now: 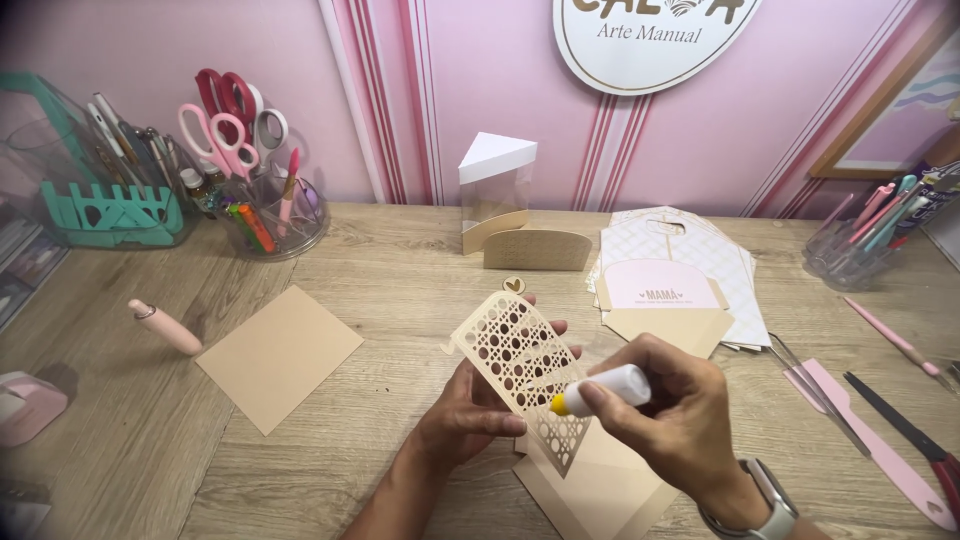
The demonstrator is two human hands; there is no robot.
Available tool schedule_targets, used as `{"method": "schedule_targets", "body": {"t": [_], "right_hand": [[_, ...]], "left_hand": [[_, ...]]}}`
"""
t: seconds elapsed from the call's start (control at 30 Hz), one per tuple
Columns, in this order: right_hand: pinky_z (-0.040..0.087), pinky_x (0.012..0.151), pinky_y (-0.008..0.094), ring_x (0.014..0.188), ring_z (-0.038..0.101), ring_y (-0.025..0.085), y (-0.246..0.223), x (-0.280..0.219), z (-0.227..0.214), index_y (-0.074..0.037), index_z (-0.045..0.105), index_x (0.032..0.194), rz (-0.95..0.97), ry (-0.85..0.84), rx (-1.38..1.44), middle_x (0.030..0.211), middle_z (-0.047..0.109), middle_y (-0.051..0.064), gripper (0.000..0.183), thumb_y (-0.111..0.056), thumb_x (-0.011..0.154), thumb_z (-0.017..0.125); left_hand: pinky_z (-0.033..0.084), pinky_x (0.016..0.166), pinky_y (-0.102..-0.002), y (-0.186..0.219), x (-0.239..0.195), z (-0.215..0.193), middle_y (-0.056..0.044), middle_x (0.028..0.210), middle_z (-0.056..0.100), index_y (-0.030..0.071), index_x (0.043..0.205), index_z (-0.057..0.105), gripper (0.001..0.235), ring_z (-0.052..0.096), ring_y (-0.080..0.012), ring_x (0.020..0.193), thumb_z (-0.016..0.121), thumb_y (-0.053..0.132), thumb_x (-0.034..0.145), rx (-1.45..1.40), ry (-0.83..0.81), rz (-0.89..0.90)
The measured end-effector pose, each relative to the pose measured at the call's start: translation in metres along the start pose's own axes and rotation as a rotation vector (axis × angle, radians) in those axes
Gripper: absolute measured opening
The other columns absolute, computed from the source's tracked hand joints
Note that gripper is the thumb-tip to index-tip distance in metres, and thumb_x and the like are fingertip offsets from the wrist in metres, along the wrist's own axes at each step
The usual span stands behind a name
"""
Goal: Assembling small decorative paper boxes by folding and gluing pre-cut cardboard pieces.
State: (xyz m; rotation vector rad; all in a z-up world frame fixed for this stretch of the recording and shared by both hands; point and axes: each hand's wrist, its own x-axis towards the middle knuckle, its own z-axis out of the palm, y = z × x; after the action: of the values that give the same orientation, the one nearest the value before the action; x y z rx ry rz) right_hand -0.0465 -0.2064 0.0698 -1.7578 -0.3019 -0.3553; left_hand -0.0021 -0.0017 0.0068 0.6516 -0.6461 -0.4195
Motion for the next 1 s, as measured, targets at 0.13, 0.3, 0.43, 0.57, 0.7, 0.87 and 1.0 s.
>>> {"method": "schedule_targets", "body": {"t": [0.13,0.3,0.43,0.57,0.7,0.87,1.0], "right_hand": [[0.042,0.038,0.021,0.048,0.053,0.006,0.009,-0.003,-0.002,-0.004,0.072,0.076,0.016,0.022,-0.037,0.058,0.071,0.004,0.017,-0.016,0.076,0.084],[0.04,0.039,0.02,0.048,0.051,0.004,0.014,-0.003,-0.001,-0.005,0.071,0.075,0.015,0.013,-0.051,0.058,0.072,0.002,0.019,-0.017,0.077,0.086],[0.041,0.042,0.02,0.05,0.051,0.006,0.011,0.0,-0.003,-0.005,0.073,0.077,0.031,0.051,-0.049,0.06,0.067,0.002,0.015,-0.015,0.078,0.084],[0.044,0.04,0.019,0.049,0.056,0.004,0.01,-0.001,-0.002,-0.006,0.071,0.075,0.021,0.023,-0.082,0.06,0.074,0.002,0.021,-0.02,0.076,0.086],[0.037,0.039,0.021,0.047,0.049,0.006,0.003,-0.003,-0.005,-0.005,0.073,0.076,0.031,0.06,-0.064,0.06,0.075,0.005,0.014,-0.014,0.077,0.084],[0.038,0.038,0.022,0.045,0.049,0.006,0.018,-0.013,-0.011,-0.005,0.072,0.073,0.041,0.074,-0.089,0.055,0.067,0.002,0.016,-0.016,0.076,0.084],[0.041,0.038,0.021,0.045,0.053,0.006,0.022,-0.016,-0.009,-0.004,0.072,0.074,0.049,0.051,-0.056,0.055,0.068,0.004,0.016,-0.015,0.076,0.084]], "left_hand": [[0.042,0.118,-0.056,0.001,0.001,0.002,-0.019,0.162,0.038,0.016,0.164,0.015,0.115,0.045,-0.0394,0.146,0.089,0.011,0.076,0.012,-0.002,-0.001],[0.042,0.119,-0.055,0.0,0.001,0.001,-0.018,0.161,0.039,0.015,0.164,0.015,0.115,0.045,-0.0375,0.145,0.09,0.012,0.076,0.018,-0.013,0.017],[0.038,0.121,-0.056,0.0,0.001,0.0,-0.019,0.161,0.039,0.015,0.164,0.014,0.115,0.045,-0.0391,0.146,0.088,0.01,0.076,0.027,-0.02,0.012],[0.039,0.12,-0.056,-0.001,0.001,-0.001,-0.019,0.162,0.038,0.015,0.164,0.015,0.115,0.044,-0.0376,0.146,0.088,0.01,0.076,0.001,-0.02,0.013],[0.036,0.122,-0.057,0.001,0.001,0.001,-0.019,0.163,0.037,0.014,0.164,0.013,0.114,0.043,-0.0399,0.147,0.088,0.011,0.078,0.009,-0.031,0.023],[0.037,0.121,-0.057,0.001,0.0,-0.001,-0.02,0.163,0.036,0.015,0.164,0.015,0.112,0.042,-0.0415,0.148,0.088,0.011,0.078,0.009,-0.029,0.018],[0.042,0.117,-0.056,-0.001,0.0,-0.002,-0.02,0.163,0.036,0.016,0.164,0.014,0.116,0.041,-0.0407,0.149,0.089,0.012,0.076,0.01,-0.006,0.006]]}}
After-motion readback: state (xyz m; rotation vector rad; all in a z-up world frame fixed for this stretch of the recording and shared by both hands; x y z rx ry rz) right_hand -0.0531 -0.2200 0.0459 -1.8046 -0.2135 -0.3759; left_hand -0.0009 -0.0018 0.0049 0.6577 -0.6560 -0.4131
